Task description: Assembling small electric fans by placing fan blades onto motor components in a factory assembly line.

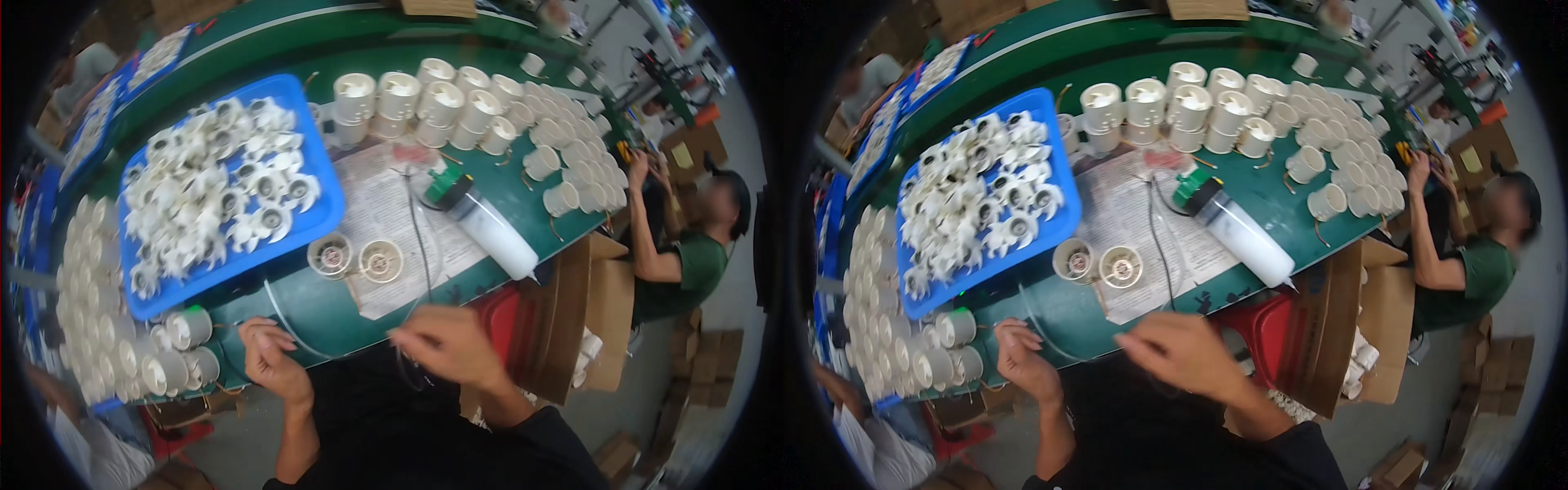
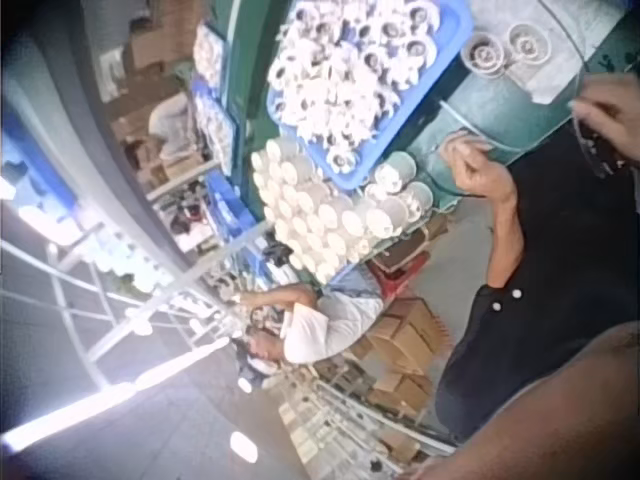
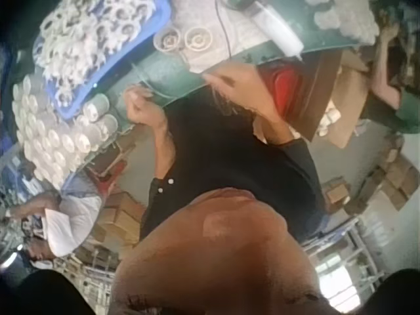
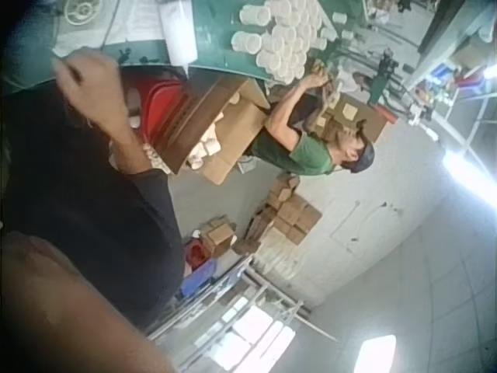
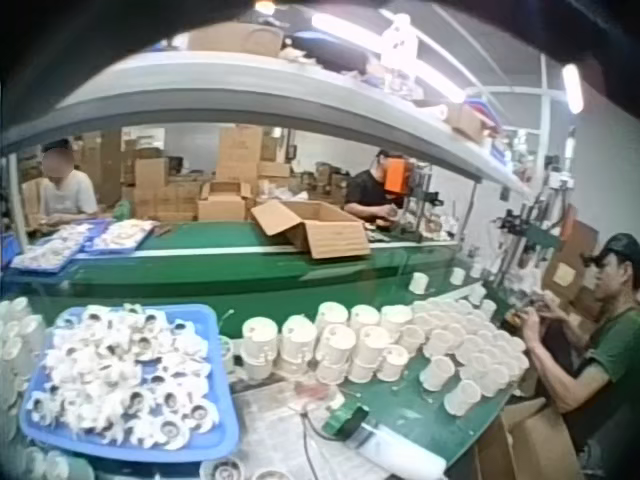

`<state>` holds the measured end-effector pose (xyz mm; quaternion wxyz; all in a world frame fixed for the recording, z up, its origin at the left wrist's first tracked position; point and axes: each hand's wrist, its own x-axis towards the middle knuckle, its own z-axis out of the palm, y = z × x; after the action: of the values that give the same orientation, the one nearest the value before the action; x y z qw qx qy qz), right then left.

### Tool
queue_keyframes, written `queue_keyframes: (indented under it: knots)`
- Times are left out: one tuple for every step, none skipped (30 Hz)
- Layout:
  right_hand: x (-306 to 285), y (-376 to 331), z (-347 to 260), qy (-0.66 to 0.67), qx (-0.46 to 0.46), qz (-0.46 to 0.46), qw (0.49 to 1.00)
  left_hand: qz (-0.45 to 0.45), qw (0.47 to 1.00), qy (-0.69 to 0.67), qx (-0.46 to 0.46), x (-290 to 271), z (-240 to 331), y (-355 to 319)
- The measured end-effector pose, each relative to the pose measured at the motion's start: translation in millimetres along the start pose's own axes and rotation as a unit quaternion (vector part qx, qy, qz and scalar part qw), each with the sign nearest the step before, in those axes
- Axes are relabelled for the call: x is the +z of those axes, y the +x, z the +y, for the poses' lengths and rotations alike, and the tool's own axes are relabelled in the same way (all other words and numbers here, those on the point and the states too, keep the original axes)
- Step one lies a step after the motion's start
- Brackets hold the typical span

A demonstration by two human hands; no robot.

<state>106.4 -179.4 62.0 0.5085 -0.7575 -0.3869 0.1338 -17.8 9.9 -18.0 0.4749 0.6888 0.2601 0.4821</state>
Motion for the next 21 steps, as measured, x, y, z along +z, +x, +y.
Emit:
queue_keyframes:
  knots:
    - [-29,1,-5,-0.054,0.014,0.011,0.998,0.004,1.0,-0.008,-0.005,2,2,5]
    - [-53,-1,-3,-0.106,0.037,0.063,0.992,0.01,1.0,-0.012,-0.006,5,3,9]
    - [-76,-4,0,-0.141,0.095,0.125,0.977,0.006,0.999,-0.017,-0.04,7,3,10]
    - [-101,-4,6,-0.199,0.124,0.163,0.958,0.002,0.998,-0.021,-0.053,8,4,11]
    - [-124,-3,18,-0.243,0.118,0.202,0.942,0.001,0.997,-0.023,-0.071,8,5,12]
    - [-146,-1,22,-0.313,0.171,0.195,0.913,-0.012,0.997,-0.021,-0.067,6,3,11]
    - [-169,-3,38,-0.373,0.167,0.185,0.894,-0.014,0.997,-0.023,-0.067,5,3,12]
    - [-194,-4,52,-0.412,0.157,0.183,0.879,-0.041,0.998,0.017,-0.049,5,5,12]
    - [-215,-3,67,-0.446,0.144,0.179,0.865,-0.064,0.996,0.062,-0.028,5,7,13]
    - [-233,-1,79,-0.463,0.142,0.184,0.855,-0.065,0.996,0.062,-0.03,5,8,15]
    - [-247,1,91,-0.478,0.137,0.184,0.848,-0.068,0.995,0.073,-0.026,5,10,16]
    - [-261,-1,102,-0.525,0.136,0.173,0.822,-0.068,0.994,0.088,-0.023,5,13,15]
    - [-266,-1,106,-0.538,0.134,0.162,0.816,-0.065,0.994,0.08,-0.029,6,16,14]
    - [-263,4,105,-0.482,0.169,0.166,0.843,-0.059,0.995,0.079,-0.034,4,18,16]
    - [-261,7,106,-0.479,0.161,0.157,0.848,-0.064,0.995,0.071,-0.025,4,14,15]
    - [-261,5,108,-0.477,0.149,0.139,0.855,-0.077,0.994,0.076,-0.02,5,12,14]
    - [-259,4,109,-0.457,0.154,0.109,0.869,-0.087,0.992,0.085,-0.015,6,13,15]
    - [-255,3,107,-0.449,0.145,0.1,0.876,-0.097,0.991,0.096,-0.007,9,13,16]
    - [-242,5,100,-0.495,0.136,0.16,0.843,-0.103,0.99,0.098,-0.003,12,13,17]
    - [-226,8,91,-0.536,0.126,0.221,0.805,-0.109,0.989,0.1,0.002,13,13,16]
    - [-212,13,79,-0.533,0.122,0.218,0.809,-0.128,0.986,0.105,0.002,11,12,15]
